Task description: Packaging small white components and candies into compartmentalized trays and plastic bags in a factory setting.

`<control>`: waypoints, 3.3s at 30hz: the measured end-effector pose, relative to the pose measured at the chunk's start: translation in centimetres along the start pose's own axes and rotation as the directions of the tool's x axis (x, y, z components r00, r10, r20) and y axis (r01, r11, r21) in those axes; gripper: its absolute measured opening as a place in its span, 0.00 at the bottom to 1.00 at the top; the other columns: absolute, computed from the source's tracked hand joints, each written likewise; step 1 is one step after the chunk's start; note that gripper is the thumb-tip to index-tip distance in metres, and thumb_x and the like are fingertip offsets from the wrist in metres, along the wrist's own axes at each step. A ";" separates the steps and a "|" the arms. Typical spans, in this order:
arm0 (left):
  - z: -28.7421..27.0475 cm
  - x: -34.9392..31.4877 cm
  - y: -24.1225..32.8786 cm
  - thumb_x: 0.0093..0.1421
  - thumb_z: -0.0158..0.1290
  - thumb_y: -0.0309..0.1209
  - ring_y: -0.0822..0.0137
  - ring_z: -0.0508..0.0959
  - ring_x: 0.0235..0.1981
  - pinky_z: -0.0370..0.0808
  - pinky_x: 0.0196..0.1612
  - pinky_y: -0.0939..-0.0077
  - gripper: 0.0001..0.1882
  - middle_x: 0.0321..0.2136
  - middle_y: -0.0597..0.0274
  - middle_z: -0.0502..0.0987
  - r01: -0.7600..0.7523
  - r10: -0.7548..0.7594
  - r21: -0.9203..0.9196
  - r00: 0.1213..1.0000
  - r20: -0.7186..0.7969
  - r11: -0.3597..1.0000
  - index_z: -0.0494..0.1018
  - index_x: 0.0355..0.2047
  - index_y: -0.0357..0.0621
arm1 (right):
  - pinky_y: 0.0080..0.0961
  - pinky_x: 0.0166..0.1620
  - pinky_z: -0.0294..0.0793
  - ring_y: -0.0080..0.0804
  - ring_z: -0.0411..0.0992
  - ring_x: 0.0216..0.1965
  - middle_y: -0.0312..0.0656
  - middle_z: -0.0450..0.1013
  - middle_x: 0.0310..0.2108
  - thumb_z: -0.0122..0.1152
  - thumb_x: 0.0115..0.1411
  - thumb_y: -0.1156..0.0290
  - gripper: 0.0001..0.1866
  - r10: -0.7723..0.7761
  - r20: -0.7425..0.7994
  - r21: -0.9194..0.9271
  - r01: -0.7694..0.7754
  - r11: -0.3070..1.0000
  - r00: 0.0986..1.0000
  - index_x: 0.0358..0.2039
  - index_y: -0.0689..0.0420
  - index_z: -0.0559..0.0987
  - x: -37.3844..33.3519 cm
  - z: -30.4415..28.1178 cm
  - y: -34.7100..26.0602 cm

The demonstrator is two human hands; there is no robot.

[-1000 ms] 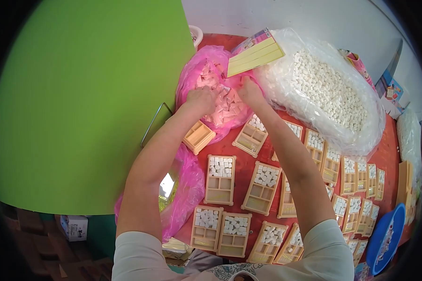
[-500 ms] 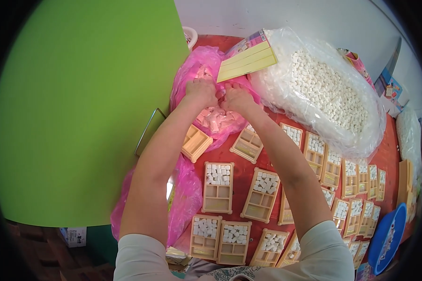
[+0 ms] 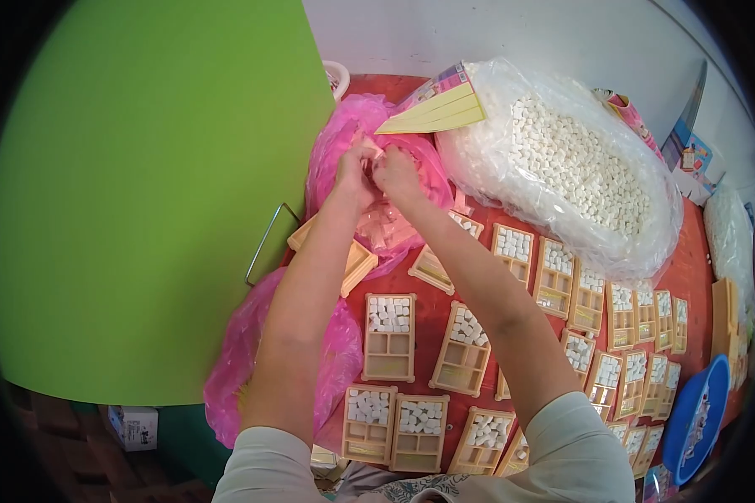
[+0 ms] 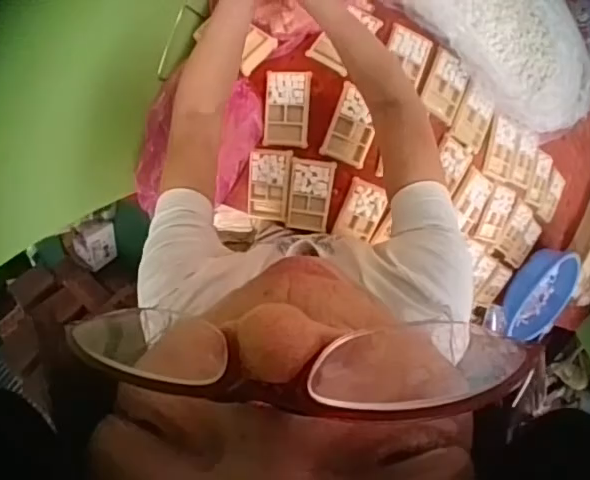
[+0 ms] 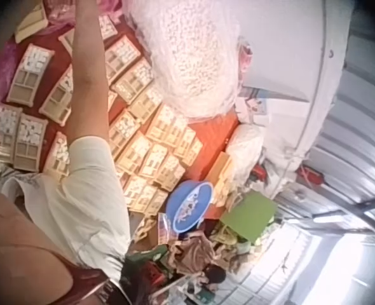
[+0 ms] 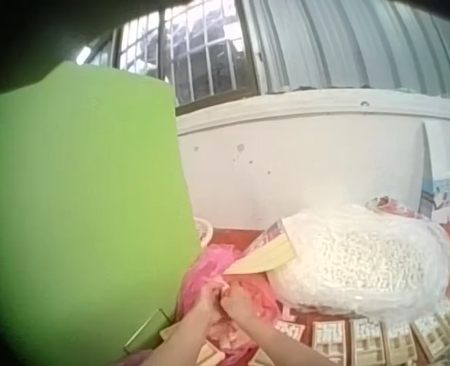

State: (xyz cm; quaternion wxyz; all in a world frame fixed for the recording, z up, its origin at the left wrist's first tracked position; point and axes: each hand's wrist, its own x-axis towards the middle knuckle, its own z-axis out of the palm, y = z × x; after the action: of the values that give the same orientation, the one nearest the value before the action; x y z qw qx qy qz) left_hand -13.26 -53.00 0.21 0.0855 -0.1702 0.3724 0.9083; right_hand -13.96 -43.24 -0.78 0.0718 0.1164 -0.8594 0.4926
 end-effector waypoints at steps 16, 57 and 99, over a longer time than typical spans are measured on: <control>-0.7 0.0 1.1 0.51 0.51 0.27 0.54 0.74 0.35 0.72 0.35 0.53 0.11 0.34 0.51 0.74 -0.260 0.341 0.240 0.841 -0.420 0.935 0.73 0.37 0.42 | 0.38 0.47 0.71 0.49 0.73 0.44 0.56 0.74 0.40 0.58 0.51 0.64 0.23 -0.229 0.264 -0.262 0.298 0.918 0.937 0.47 0.59 0.75 1.4 -5.9 3.7; -1.0 -27.3 -18.6 0.52 0.51 0.24 0.66 0.76 0.24 0.72 0.19 0.77 0.07 0.28 0.57 0.77 0.104 -0.117 -0.513 0.993 0.007 0.852 0.71 0.33 0.42 | 0.15 0.20 0.61 0.16 0.64 0.17 0.32 0.68 0.17 0.58 0.59 0.66 0.10 0.185 0.659 0.302 -0.481 0.823 0.729 0.25 0.59 0.76 -21.7 -20.0 0.0; -1.0 -35.7 -20.2 0.53 0.49 0.25 0.64 0.77 0.25 0.73 0.19 0.75 0.09 0.31 0.54 0.76 0.193 -0.161 -0.386 0.980 0.114 0.902 0.71 0.36 0.40 | 0.29 0.36 0.71 0.36 0.74 0.30 0.45 0.75 0.27 0.55 0.56 0.70 0.08 0.053 0.214 -0.326 0.020 0.945 0.975 0.33 0.60 0.77 -16.7 -21.8 6.9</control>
State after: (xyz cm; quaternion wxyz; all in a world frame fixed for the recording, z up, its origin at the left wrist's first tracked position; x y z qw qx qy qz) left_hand 25.81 -40.38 -0.22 0.1462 -0.1808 0.1610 0.9592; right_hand 0.41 -18.85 0.54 -0.0093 0.1495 -0.9326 0.3284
